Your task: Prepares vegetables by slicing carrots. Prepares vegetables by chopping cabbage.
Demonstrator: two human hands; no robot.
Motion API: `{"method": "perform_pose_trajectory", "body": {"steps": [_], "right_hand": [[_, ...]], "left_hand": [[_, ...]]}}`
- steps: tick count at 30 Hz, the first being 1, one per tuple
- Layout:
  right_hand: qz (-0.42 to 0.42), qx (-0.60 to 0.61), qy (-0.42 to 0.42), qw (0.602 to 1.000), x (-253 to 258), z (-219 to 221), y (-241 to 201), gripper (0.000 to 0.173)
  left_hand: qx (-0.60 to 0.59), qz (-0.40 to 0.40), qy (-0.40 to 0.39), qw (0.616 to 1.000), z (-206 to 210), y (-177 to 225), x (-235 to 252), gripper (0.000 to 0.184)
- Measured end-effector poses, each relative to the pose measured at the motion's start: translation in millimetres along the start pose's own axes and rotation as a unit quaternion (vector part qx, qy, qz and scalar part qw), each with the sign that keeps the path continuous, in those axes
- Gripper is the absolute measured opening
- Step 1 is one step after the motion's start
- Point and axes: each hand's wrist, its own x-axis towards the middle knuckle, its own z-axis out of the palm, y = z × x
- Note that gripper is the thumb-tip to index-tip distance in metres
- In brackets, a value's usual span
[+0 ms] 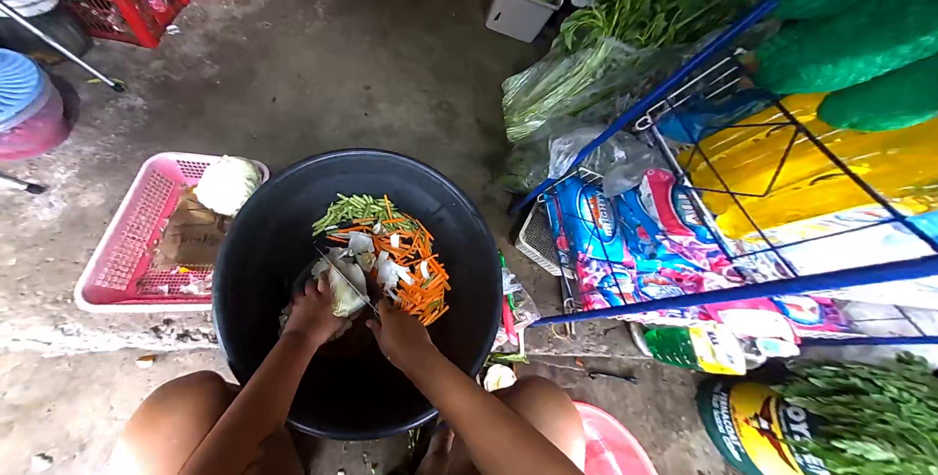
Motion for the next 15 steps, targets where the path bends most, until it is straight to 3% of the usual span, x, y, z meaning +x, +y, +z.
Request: {"method": "perform_pose_trajectory", "body": {"steps": [8, 12, 15], "right_hand": [[-0.038, 0.035, 0.035, 0.998, 54, 37, 23, 0.056], [-0.111, 0.159, 0.015, 0.981, 78, 40, 54, 0.063], [-0.085, 0.157, 0.051, 0.983, 74, 34, 56, 0.061]], "left_hand": [[0.01, 0.007, 0.025, 1.0, 3, 0, 0, 0.114], [0.001, 0.008, 0.042, 0.999, 8, -7, -6, 0.118], [0.0, 0.012, 0.048, 0.999, 7, -7, -6, 0.118]]}}
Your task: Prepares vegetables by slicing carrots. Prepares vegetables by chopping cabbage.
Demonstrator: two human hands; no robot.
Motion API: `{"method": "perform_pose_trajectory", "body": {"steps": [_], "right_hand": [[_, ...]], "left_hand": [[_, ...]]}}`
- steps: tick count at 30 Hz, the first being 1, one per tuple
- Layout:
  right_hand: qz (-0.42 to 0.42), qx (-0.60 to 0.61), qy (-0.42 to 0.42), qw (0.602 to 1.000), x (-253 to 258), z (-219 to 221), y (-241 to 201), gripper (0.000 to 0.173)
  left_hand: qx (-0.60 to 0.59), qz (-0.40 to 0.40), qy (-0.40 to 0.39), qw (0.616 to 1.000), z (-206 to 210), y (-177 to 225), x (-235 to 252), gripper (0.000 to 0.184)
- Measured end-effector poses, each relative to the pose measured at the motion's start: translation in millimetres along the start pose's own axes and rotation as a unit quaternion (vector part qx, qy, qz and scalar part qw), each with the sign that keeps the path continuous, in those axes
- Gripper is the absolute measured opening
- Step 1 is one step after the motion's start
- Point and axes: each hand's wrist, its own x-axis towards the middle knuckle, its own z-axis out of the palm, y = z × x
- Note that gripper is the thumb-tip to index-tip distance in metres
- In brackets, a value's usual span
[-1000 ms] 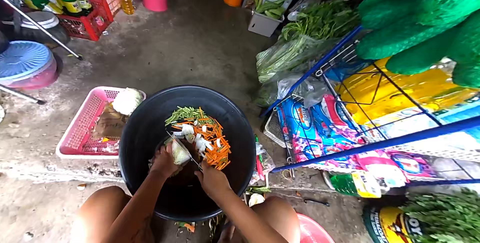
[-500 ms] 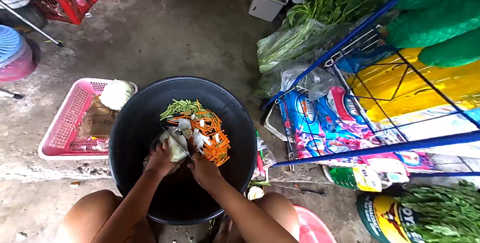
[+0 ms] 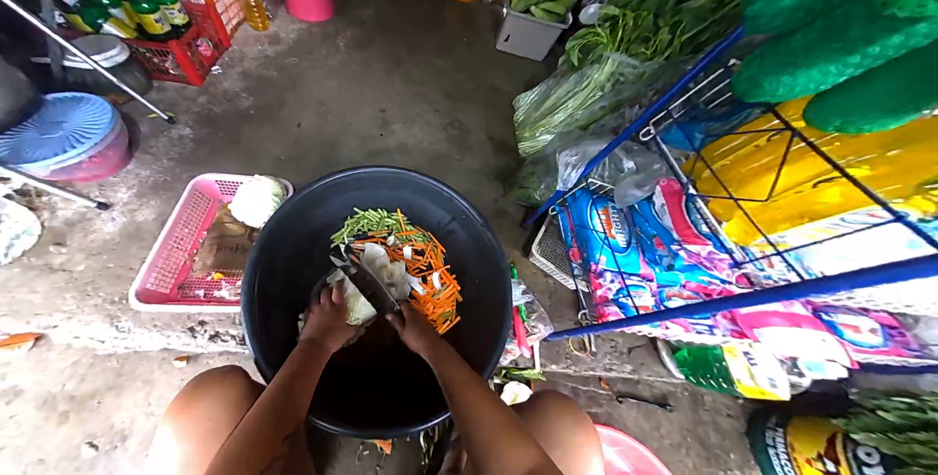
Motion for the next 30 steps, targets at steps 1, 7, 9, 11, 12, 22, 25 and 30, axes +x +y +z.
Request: {"method": "perform_pose_trajectory", "body": {"steps": [1, 7, 9, 11, 12, 22, 25, 30], "right_hand": [[0.017, -0.014, 0.019, 1.0, -7, -3, -5, 0.06], [0.057, -0.08, 0.043, 0.994, -76, -23, -50, 0.057], [0.058, -0.101, 0.028, 0.993, -97, -22, -61, 0.056], [0.057, -0.13, 0.013, 0.99, -110, -18, -67, 0.055], [0.056, -0.142, 0.009, 0.988, -114, -15, -69, 0.054], [0.111, -0.184, -0.041, 0.976, -109, -10, -80, 0.052], [0.105, -0.173, -0.051, 0.978, -96, -10, -80, 0.051], [0.073, -0.124, -0.061, 0.988, -59, 1, -57, 0.057]], "left_hand": [[-0.006, 0.001, -0.007, 1.0, -1, -1, -1, 0.119], [-0.076, 0.008, -0.019, 0.997, -15, -9, -11, 0.139], [-0.078, -0.017, -0.007, 0.997, -16, -9, -16, 0.14], [-0.07, -0.048, -0.017, 0.996, -13, -8, -18, 0.137], [-0.065, -0.058, -0.021, 0.996, -11, -6, -17, 0.134], [-0.057, -0.068, -0.056, 0.994, -5, -1, -6, 0.116], [-0.043, -0.068, -0.062, 0.995, -5, -1, -1, 0.116], [-0.025, -0.065, -0.064, 0.996, -3, -3, 6, 0.117]]}}
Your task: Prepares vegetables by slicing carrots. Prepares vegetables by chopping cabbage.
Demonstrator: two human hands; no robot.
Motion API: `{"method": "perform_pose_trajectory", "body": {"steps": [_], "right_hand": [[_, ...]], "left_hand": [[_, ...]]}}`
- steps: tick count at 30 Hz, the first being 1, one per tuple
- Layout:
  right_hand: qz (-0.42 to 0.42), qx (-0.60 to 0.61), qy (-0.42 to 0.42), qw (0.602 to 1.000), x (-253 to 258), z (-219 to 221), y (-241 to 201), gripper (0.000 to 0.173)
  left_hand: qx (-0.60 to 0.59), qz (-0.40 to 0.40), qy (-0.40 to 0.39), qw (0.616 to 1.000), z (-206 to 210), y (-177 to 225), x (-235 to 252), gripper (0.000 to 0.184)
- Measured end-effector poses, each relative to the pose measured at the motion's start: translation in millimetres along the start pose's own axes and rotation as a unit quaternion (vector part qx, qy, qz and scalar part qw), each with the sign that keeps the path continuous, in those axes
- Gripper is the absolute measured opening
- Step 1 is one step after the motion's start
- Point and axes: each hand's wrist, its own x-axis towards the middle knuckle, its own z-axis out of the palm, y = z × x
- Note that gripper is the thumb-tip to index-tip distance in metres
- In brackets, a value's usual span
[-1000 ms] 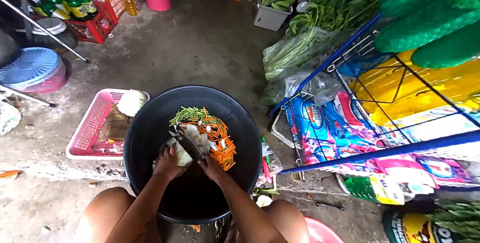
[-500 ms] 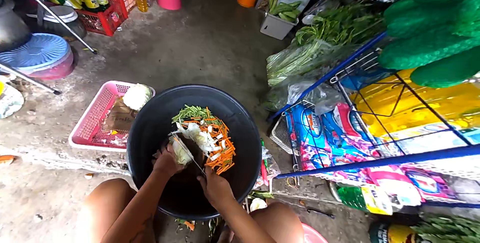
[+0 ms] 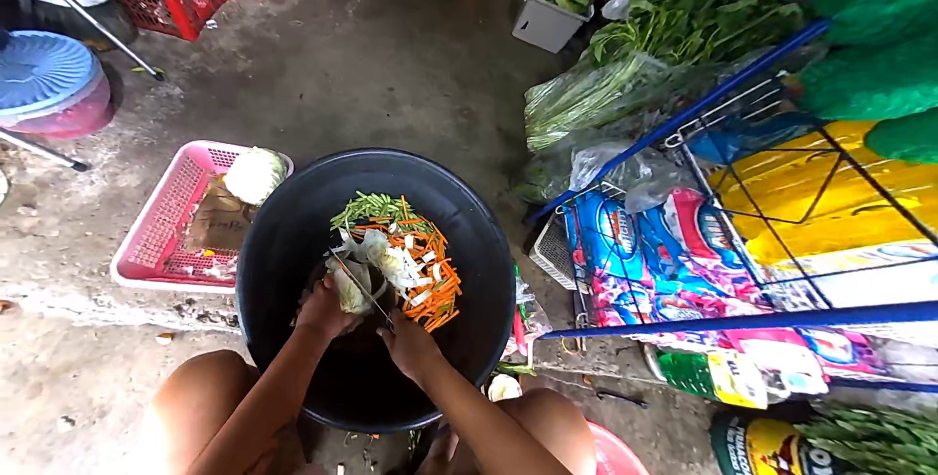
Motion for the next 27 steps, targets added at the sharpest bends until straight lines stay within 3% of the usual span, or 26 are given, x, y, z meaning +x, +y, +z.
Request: {"method": "perform_pose_trajectory", "body": {"steps": [7, 11, 13, 17, 23, 27], "right_hand": [[-0.009, 0.001, 0.016, 1.0, 35, 25, 0, 0.054], [-0.084, 0.095, 0.019, 0.992, 51, 19, 32, 0.06], [-0.075, 0.108, 0.055, 0.99, 53, 11, 40, 0.058], [-0.002, 0.033, 0.074, 0.997, 15, -11, 26, 0.055], [-0.029, -0.016, 0.066, 0.997, -53, -7, -4, 0.053], [-0.012, -0.047, 0.047, 0.998, -63, -1, -11, 0.052]], "left_hand": [[0.01, -0.007, 0.005, 1.0, 3, 0, -4, 0.116], [-0.016, -0.007, 0.032, 0.999, 6, -5, -10, 0.115], [-0.036, -0.004, 0.051, 0.998, 7, -7, -13, 0.116], [-0.047, 0.003, 0.044, 0.998, 9, -10, -15, 0.122], [-0.12, 0.036, 0.053, 0.991, -1, -22, -25, 0.141], [-0.094, 0.005, 0.031, 0.995, 1, -16, -31, 0.133]]}}
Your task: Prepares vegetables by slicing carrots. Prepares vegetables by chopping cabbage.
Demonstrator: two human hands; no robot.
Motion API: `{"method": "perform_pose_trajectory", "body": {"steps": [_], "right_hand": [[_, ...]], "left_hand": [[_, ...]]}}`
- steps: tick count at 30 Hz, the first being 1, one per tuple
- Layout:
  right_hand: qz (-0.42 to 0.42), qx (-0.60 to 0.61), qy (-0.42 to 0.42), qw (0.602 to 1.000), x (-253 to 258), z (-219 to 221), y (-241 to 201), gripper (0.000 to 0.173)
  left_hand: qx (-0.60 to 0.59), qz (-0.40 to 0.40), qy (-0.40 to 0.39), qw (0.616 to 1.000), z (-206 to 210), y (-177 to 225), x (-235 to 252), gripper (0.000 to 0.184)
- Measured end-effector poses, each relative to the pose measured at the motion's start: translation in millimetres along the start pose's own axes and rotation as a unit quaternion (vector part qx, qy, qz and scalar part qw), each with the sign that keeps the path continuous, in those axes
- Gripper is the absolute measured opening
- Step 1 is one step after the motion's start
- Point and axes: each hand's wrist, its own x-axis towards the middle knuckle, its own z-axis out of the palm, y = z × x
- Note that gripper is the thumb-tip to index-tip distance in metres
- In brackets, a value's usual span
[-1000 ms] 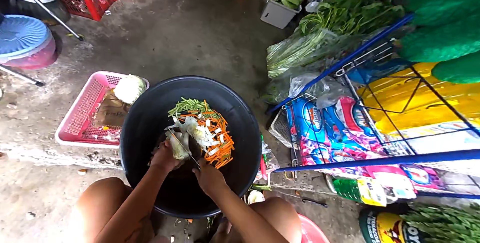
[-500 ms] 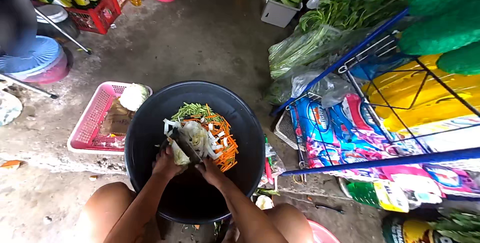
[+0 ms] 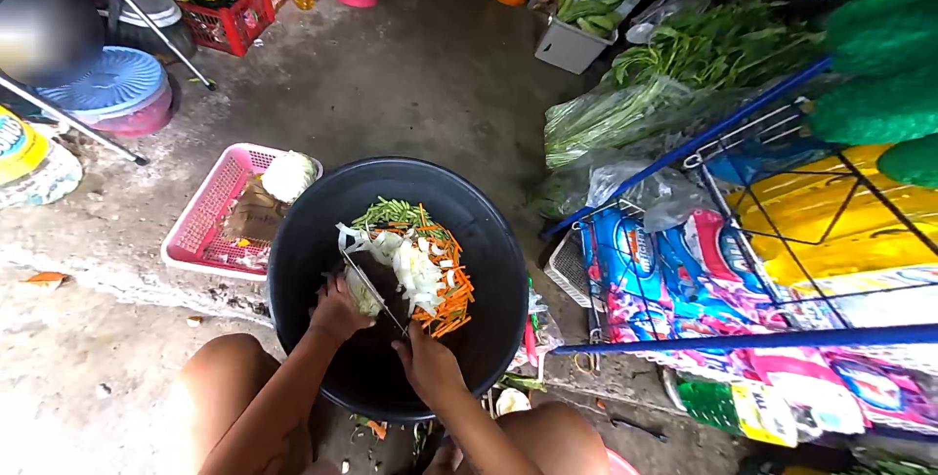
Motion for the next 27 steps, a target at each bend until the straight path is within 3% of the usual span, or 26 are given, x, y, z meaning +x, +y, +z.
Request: {"method": "perform_pose_trajectory", "body": {"steps": [4, 10, 15, 20, 24, 27], "right_hand": [[0.031, -0.024, -0.016, 0.999, 0, 1, -5, 0.052], [0.045, -0.028, -0.043, 0.998, 11, 1, -9, 0.052], [0.018, 0.007, -0.063, 0.998, 49, 7, -9, 0.051], [-0.004, 0.04, -0.047, 0.998, 93, 43, 9, 0.056], [-0.012, 0.042, -0.05, 0.998, 92, 44, 14, 0.057], [-0.01, 0.031, -0.002, 0.999, 90, 31, 22, 0.055]], "left_hand": [[0.04, -0.022, -0.005, 0.999, 12, 5, 8, 0.116], [0.051, -0.023, -0.013, 0.998, 13, 7, 15, 0.11], [0.048, -0.01, -0.027, 0.998, 12, 5, 18, 0.111], [0.069, -0.011, -0.01, 0.998, 14, 1, 12, 0.112], [0.073, -0.005, 0.005, 0.997, 19, -6, 5, 0.118], [0.074, 0.003, 0.022, 0.997, 18, -4, 5, 0.114]]}}
